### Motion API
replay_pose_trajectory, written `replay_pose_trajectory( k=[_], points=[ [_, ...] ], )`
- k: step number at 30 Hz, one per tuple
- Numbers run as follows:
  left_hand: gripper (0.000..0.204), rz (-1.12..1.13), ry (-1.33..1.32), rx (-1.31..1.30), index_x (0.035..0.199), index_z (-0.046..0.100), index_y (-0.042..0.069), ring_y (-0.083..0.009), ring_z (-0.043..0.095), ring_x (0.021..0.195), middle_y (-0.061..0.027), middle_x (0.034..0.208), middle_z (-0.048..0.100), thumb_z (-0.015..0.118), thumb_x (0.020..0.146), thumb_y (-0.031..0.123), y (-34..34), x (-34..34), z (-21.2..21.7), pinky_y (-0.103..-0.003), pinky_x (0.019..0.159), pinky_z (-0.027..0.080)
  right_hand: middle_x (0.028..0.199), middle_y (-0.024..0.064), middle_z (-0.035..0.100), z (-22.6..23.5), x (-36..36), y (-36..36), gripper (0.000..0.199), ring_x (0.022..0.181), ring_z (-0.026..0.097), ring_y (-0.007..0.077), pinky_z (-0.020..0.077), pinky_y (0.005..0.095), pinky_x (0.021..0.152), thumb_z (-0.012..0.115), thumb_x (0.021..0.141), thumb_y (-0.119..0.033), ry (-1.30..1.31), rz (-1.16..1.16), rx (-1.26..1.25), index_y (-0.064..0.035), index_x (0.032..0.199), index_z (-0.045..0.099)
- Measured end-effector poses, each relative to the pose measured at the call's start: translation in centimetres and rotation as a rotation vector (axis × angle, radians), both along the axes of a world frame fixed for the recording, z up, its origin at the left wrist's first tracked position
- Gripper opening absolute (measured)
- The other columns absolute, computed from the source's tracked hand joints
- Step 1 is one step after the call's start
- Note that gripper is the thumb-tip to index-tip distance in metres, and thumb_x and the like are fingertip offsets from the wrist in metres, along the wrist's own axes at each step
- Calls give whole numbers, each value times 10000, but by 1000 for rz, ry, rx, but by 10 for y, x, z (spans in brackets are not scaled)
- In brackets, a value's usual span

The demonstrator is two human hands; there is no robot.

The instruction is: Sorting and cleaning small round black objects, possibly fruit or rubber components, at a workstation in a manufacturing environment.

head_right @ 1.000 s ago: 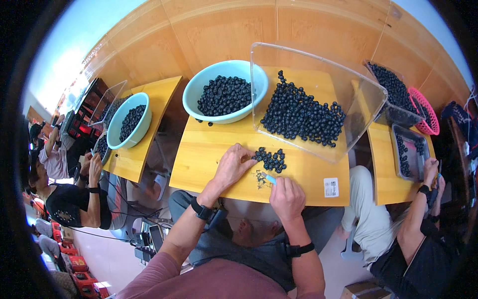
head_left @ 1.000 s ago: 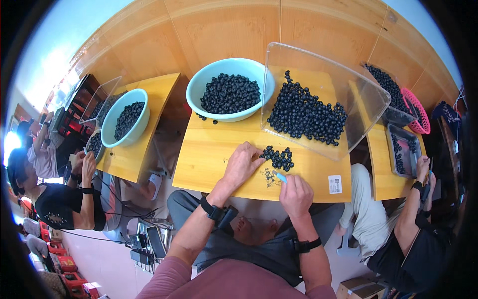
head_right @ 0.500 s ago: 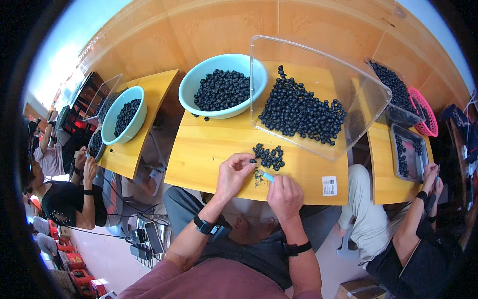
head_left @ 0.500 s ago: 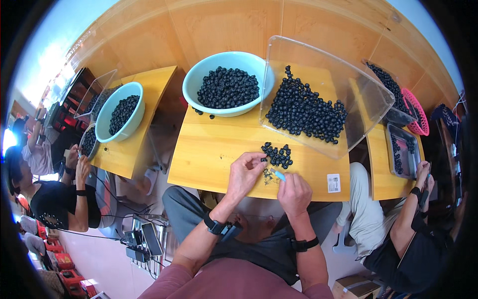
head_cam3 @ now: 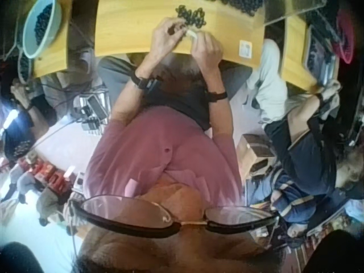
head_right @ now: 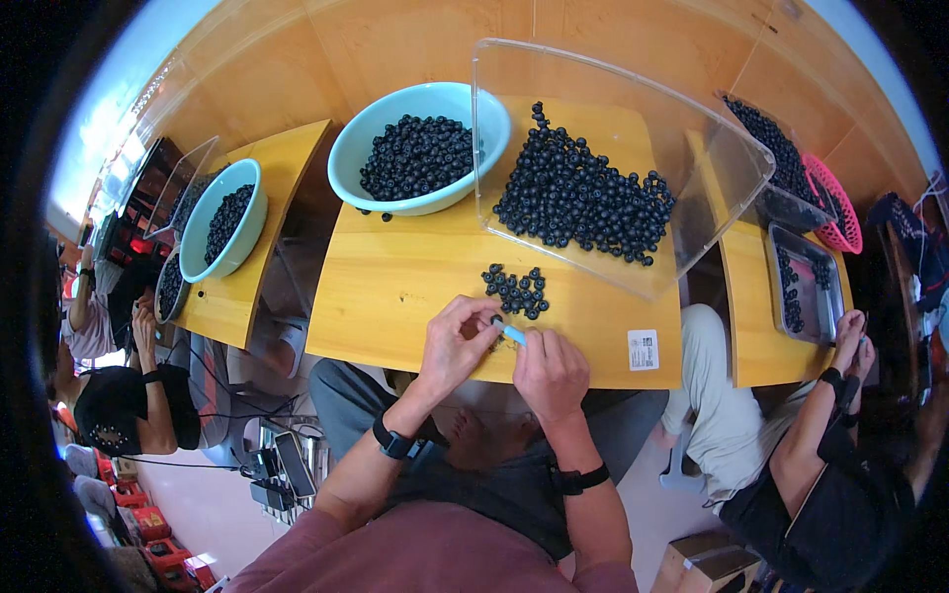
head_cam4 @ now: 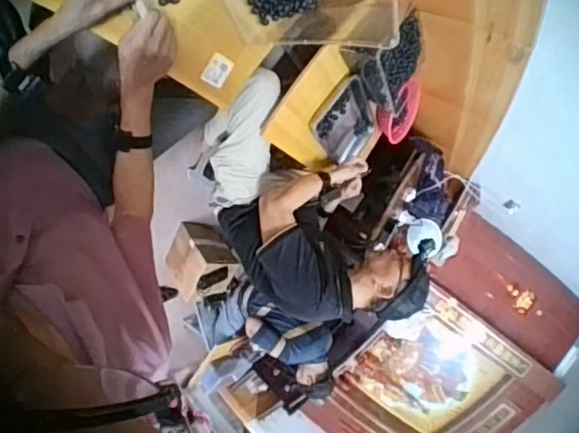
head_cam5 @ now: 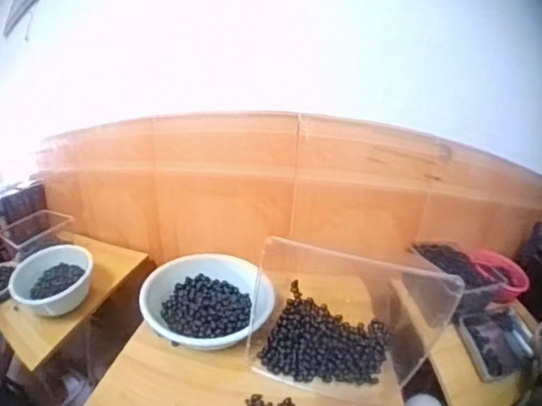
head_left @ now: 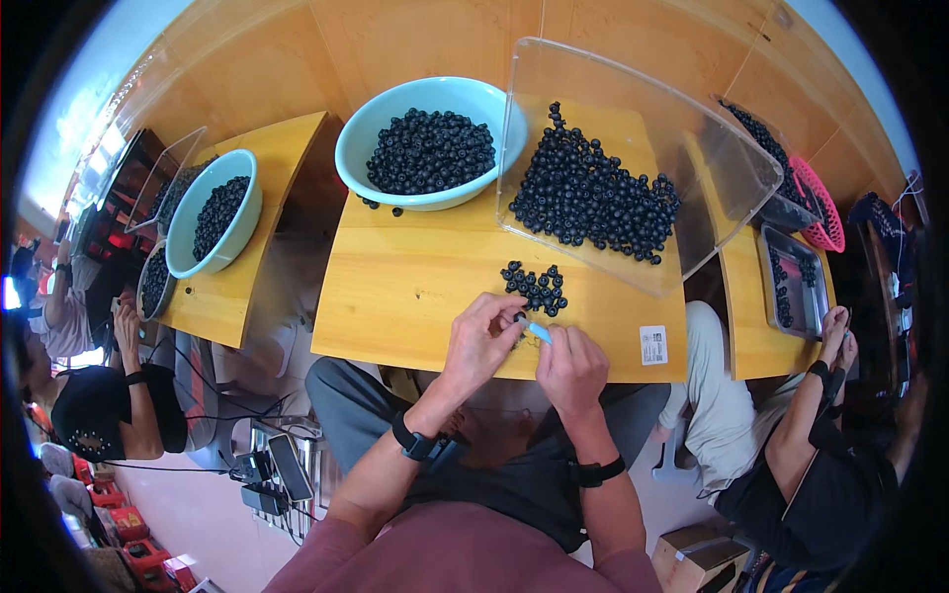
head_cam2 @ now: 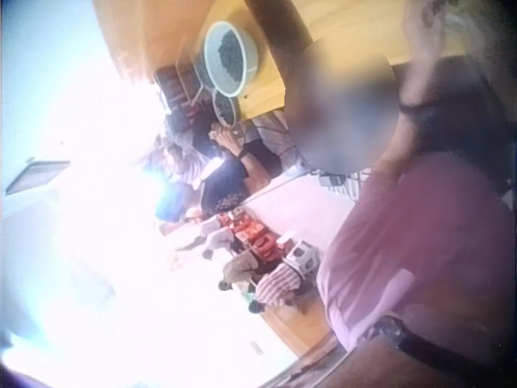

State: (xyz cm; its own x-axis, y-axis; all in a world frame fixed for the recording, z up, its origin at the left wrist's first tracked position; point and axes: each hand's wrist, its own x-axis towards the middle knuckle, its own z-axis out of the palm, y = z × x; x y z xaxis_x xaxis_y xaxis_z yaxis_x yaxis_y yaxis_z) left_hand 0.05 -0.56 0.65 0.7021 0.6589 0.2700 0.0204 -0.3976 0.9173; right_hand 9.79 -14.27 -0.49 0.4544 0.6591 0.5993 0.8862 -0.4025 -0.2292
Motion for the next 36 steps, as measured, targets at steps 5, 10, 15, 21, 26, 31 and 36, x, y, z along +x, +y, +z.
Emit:
replay_pose_trajectory(
  k=[5, 10, 15, 21, 26, 31, 36],
  points=[
    [325, -61, -4, -34, 1157, 732, 30, -136, 678, 857, -66, 950, 680, 769, 842, -42, 0, 0, 2, -261, 773, 556, 754, 76, 507, 2, 1, -1, 104, 663, 591, 264, 471, 398, 579, 696, 880, -153, -6, 22, -3, -81, 875, 620],
    [337, -50, 25, -32, 1163, 728, 31, -140, 682, 868, -63, 948, 677, 770, 836, -40, 0, -1, 2, -264, 789, 560, 753, 76, 504, 2, 1, 0, 111, 663, 588, 266, 471, 403, 581, 697, 879, -156, -3, 15, -20, -82, 870, 615],
    [334, -39, 38, -64, 1157, 728, 34, -137, 678, 872, -61, 949, 673, 769, 834, -40, -1, -1, 4, -265, 789, 558, 754, 78, 504, 3, 1, 0, 114, 664, 590, 267, 472, 405, 582, 700, 875, -158, 6, 25, -8, -80, 873, 617],
    [322, -34, 0, -125, 1152, 698, 23, -142, 678, 856, -67, 940, 669, 795, 850, -34, 1, -2, -13, -273, 785, 571, 760, 76, 535, 3, 0, 0, 95, 673, 607, 273, 485, 411, 590, 698, 867, -150, 33, 4, -23, -94, 900, 630],
    [362, -40, -118, -374, 1206, 644, -10, -100, 660, 898, -49, 979, 670, 790, 876, -33, 3, -2, -20, -249, 828, 570, 774, 98, 579, 5, 0, 0, 88, 669, 622, 308, 490, 430, 598, 664, 874, -114, 64, -8, -11, -62, 946, 664],
    [360, -31, -129, -328, 1202, 673, 0, -97, 651, 901, -39, 979, 651, 783, 864, -60, 3, 0, -14, -242, 829, 561, 769, 96, 573, 3, 1, 1, 75, 666, 618, 307, 487, 427, 593, 663, 869, -108, 40, -16, -8, -64, 929, 651],
    [253, -29, -78, -185, 1096, 736, -3, -88, 622, 873, -32, 981, 622, 776, 857, -73, 7, -3, -8, -228, 790, 532, 765, 96, 570, 5, 0, 4, 63, 668, 617, 310, 484, 428, 593, 669, 858, -99, 24, -20, 12, -70, 906, 640]
  ],
)
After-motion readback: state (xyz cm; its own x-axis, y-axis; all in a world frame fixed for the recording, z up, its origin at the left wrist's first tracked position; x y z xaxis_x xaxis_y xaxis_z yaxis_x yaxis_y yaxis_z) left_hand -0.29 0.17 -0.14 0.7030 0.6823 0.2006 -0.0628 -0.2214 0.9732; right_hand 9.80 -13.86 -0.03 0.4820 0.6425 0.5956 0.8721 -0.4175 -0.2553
